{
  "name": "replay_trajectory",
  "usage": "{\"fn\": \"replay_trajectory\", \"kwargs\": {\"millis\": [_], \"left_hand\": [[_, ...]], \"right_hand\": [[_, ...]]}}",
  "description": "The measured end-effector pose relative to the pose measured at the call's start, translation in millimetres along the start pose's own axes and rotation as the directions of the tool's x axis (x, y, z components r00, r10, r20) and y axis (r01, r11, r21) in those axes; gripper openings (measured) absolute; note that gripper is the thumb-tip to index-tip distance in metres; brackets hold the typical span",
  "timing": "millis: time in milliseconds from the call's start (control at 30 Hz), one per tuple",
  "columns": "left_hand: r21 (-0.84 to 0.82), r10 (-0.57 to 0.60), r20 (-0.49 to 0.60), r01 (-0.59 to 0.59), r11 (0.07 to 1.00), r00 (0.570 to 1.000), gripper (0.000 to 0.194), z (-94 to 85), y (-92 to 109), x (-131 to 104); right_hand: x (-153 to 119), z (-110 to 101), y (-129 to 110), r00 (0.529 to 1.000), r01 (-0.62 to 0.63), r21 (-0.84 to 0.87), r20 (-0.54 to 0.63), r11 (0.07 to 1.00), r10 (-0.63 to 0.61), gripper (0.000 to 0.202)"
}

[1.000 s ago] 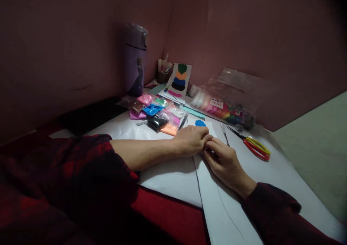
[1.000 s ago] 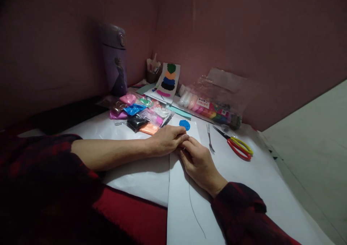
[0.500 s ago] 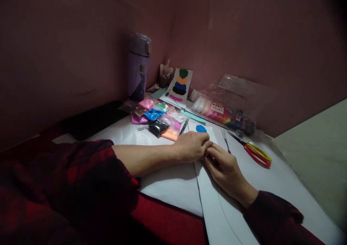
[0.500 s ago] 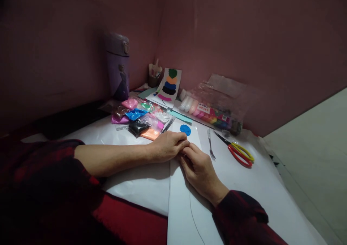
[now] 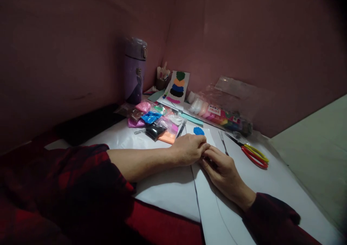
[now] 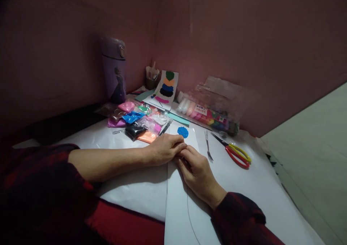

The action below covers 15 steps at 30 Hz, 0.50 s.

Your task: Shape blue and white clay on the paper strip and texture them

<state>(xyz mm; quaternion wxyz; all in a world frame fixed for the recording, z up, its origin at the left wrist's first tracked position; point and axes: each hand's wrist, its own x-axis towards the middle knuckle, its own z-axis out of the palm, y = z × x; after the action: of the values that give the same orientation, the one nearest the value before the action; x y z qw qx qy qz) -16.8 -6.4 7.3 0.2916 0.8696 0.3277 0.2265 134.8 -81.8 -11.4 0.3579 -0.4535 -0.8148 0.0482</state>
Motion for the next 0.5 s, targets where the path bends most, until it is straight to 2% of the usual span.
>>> {"fn": "replay_trajectory", "kwargs": {"millis": [333, 500], "left_hand": [[-0.066, 0.011, -0.019, -0.013, 0.998, 1.000, 0.028, -1.5, -0.3, -0.3], [-0.141, -0.001, -0.078, -0.010, 0.990, 0.997, 0.034, 0.0, -0.9, 0.7]], "right_hand": [[1.5, -0.3, -2.3, 0.999, -0.037, 0.004, -0.004, 0.999, 0.037, 0.010], [2.2, -1.3, -3.2, 0.998, -0.052, 0.036, -0.027, 0.998, 0.053, 0.011]]}}
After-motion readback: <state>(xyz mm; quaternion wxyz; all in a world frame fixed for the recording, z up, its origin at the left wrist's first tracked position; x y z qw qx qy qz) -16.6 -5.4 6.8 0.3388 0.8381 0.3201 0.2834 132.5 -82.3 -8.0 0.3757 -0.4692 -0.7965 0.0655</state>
